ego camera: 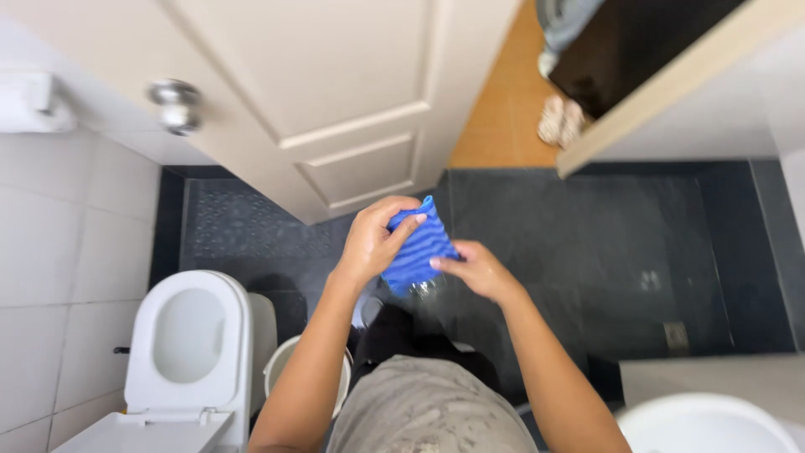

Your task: The person washes a blue cloth under a running tap in a bathroom sink, then wrings it out. They proceed to wipe the surface of a white bathroom door and the door handle with the damp cloth, cleaning the upper and lower sections of the door.

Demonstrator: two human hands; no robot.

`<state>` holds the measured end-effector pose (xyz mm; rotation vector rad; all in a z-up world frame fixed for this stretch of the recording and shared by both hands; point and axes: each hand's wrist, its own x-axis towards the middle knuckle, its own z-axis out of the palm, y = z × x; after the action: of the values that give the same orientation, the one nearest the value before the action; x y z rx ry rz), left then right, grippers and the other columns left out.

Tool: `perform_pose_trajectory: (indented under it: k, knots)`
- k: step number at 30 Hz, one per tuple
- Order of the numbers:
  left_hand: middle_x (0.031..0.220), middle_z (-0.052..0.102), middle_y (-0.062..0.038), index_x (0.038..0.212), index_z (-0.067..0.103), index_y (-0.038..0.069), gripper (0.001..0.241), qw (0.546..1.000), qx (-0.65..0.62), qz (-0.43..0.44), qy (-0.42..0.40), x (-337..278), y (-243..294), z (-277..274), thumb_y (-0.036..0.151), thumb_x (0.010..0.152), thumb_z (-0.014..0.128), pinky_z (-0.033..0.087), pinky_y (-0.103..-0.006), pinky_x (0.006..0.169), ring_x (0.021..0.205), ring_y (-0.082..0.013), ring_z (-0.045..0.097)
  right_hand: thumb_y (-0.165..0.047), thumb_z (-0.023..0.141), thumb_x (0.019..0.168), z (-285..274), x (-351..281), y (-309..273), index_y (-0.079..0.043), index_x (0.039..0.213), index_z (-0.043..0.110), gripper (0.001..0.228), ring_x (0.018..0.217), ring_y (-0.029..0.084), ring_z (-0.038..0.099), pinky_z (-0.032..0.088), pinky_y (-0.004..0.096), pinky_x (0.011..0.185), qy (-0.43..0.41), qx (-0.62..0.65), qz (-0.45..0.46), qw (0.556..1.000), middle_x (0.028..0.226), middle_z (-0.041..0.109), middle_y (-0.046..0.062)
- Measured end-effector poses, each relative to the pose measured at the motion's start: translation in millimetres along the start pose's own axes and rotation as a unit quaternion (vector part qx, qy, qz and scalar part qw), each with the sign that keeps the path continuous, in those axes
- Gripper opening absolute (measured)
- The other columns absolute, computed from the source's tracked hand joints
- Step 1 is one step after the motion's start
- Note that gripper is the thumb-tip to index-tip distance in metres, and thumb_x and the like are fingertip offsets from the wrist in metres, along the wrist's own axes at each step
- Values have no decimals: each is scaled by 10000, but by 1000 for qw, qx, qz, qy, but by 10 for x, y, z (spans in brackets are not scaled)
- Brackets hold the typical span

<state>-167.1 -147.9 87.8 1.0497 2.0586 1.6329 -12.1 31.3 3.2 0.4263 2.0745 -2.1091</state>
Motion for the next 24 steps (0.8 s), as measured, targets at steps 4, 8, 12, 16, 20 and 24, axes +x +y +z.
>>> perform_pose_trajectory:
  k: [4,8,12,16,20,24]
  knots:
    - [1116,750,-116,1179,695,32,353,998,-37,4,48,318,-249,-722,281,938,765,558,-344,921,1023,-219,733,-103,704,950,395,447,-358,8,1210,691,284,1077,144,681,543,330,978,-41,186,-34,981,1170,732,72]
    - [1331,675,-144,1354,611,8,883,878,-410,-246,2,5,-647,-928,716,902,337,496,-363,995,1176,-217,673,-188,633,985,675,830,-1056,-51,1250,633,298,1032,198,717,583,406,919,-36,317,-20,948,1143,728,89]
    - [1294,679,-158,1361,595,2,819,712,-638,-292,32,-532,-1168,-535,693,959,418,502,-422,1034,1151,-264,667,-193,635,960,740,1165,-1077,-60,1246,649,316,1013,164,715,582,358,893,-69,202,84,973,1121,734,55]
    - [1208,735,-108,1282,651,25,519,778,-565,-223,159,-646,-1203,-694,436,977,561,525,-390,1007,1106,-210,695,-208,641,967,717,1428,-933,-32,1221,687,312,955,168,719,577,334,853,-48,106,127,985,1066,763,73]
    - [1116,754,-119,1178,740,-10,308,882,-362,-149,264,-568,-1182,-885,238,1021,647,513,-320,953,1014,-154,676,-136,712,943,783,1651,-961,22,1194,635,306,890,161,713,565,318,813,20,14,38,999,1004,761,116]
    - [1067,748,-136,1088,760,7,281,919,-86,-91,373,-225,-644,-1220,257,973,701,518,-317,914,990,-204,667,-98,746,935,839,1797,-1292,-151,1464,435,616,872,140,710,587,290,772,7,46,-150,988,983,763,135]
